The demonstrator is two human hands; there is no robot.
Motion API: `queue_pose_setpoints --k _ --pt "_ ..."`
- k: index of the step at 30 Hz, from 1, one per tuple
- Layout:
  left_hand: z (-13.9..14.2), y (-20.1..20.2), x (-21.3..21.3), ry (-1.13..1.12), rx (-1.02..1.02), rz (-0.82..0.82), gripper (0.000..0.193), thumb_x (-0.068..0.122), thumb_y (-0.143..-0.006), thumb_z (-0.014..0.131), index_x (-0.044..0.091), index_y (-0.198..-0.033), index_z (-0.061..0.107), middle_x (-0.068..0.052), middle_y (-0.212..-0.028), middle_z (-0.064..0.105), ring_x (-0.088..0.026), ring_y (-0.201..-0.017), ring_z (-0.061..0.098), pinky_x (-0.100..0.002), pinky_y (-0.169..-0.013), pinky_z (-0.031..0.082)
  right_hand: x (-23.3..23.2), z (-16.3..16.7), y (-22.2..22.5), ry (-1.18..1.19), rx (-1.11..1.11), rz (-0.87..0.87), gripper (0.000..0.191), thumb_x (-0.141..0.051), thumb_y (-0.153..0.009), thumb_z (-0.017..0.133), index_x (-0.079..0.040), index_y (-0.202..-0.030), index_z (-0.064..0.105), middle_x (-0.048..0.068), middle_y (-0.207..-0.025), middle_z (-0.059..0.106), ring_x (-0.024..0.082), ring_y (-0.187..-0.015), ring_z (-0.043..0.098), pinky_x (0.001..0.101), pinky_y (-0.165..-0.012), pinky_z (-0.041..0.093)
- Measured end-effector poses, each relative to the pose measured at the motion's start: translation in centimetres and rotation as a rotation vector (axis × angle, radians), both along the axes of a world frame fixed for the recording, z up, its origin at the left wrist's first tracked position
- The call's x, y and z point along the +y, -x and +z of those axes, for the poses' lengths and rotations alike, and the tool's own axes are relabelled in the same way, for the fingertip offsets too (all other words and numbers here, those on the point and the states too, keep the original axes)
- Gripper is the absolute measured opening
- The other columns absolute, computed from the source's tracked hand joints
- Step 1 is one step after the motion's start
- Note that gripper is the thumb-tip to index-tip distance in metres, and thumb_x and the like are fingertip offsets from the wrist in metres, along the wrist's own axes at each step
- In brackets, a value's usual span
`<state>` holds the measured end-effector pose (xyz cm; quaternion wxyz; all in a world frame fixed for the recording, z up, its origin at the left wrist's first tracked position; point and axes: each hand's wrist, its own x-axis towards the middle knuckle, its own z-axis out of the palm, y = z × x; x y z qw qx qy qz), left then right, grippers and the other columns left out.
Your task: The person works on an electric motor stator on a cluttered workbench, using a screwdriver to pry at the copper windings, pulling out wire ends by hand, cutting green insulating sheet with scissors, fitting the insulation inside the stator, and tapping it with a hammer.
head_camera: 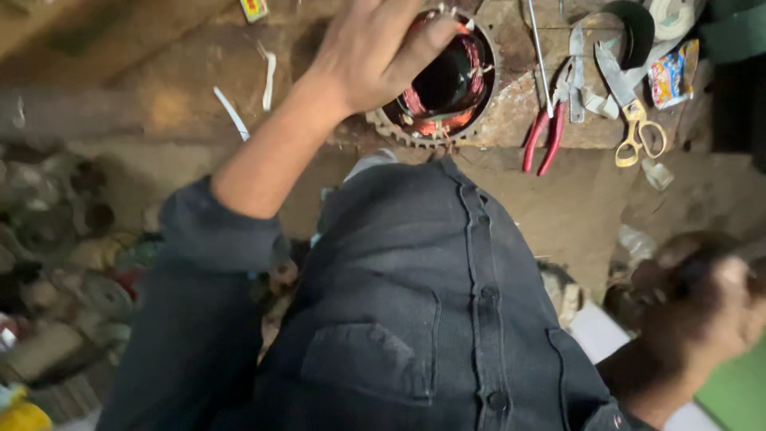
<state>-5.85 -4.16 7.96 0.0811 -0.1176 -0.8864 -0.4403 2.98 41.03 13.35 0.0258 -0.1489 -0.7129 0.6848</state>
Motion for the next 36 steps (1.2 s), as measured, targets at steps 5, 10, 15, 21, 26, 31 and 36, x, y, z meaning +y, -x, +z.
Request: queue_pose_setpoints --k 5,10,15,21,26,31,36 --pt "-1.2 -1.7 -4.1 0.340 0.382 -0.350 0.030 0.039 -0.112 0.058 0.010 -0.119 0.062 -0.012 -0.139 0.059 -0.033 -0.141 0.051 -0.053 -0.115 0.040 -8.3 0.9 -1.4 -0.259 -0.257 0.479 0.053 -0.012 -0.104 0.059 -0.008 -0.155 0.045 0.003 -0.089 0.059 0.007 -0.065 0.047 0.0232 -0.056 0.040" --pt "-5.5 -0.4 -6.2 0.366 0.551 -0.473 0.040 0.046 -0.113 0.053 0.009 -0.121 0.063 -0.012 -0.146 0.057 -0.031 -0.145 0.046 -0.053 -0.120 0.034 -13.0 5.7 -0.6 -0.231 -0.274 0.259 0.051 -0.014 -0.103 0.061 -0.006 -0.152 0.052 0.004 -0.088 0.057 0.009 -0.065 0.047 0.0244 -0.056 0.039" --pt "-7.9 0.2 -6.2 0.214 0.552 -0.471 0.050 0.053 -0.110 0.047 0.007 -0.121 0.062 -0.011 -0.140 0.060 -0.032 -0.139 0.050 -0.054 -0.116 0.037 -18.5 4.3 -1.0 -0.358 -0.433 0.455 0.046 -0.015 -0.103 0.060 -0.006 -0.148 0.054 0.005 -0.083 0.056 0.011 -0.062 0.046 0.0258 -0.054 0.038" --pt "-8.0 0.8 -5.7 0.071 0.583 -0.466 0.043 0.049 -0.111 0.050 0.008 -0.116 0.062 -0.011 -0.132 0.066 -0.032 -0.133 0.054 -0.051 -0.110 0.040 -17.7 7.6 0.0 -0.292 -0.470 0.309 0.041 -0.017 -0.103 0.059 -0.006 -0.142 0.057 0.006 -0.076 0.053 0.013 -0.058 0.045 0.0275 -0.052 0.036" --pt "-7.6 1.2 -5.3 0.034 0.625 -0.465 0.047 0.052 -0.107 0.048 0.008 -0.107 0.064 -0.010 -0.125 0.065 -0.031 -0.122 0.055 -0.051 -0.103 0.040 -20.5 6.0 0.2 -0.352 -0.536 0.413 0.037 -0.018 -0.104 0.059 -0.006 -0.138 0.060 0.007 -0.071 0.052 0.015 -0.055 0.044 0.0290 -0.050 0.034" --pt "-7.6 1.2 -5.2 0.052 0.660 -0.432 0.052 0.055 -0.105 0.046 0.008 -0.105 0.068 -0.008 -0.121 0.066 -0.028 -0.113 0.054 -0.048 -0.098 0.040 -19.4 7.4 1.4 -0.398 -0.638 0.519 0.033 -0.019 -0.104 0.058 -0.005 -0.133 0.062 0.007 -0.066 0.050 0.016 -0.051 0.043 0.0304 -0.048 0.033" --pt "-8.1 1.5 -5.2 0.032 0.677 -0.435 0.058 0.058 -0.104 0.038 0.008 -0.103 0.069 -0.009 -0.117 0.066 -0.027 -0.111 0.053 -0.048 -0.098 0.039 -15.9 5.5 -1.4 -0.597 -0.694 0.723 0.047 -0.023 -0.101 0.059 -0.005 -0.144 0.057 0.007 -0.064 0.059 0.015 -0.051 0.051 0.0307 -0.048 0.041"
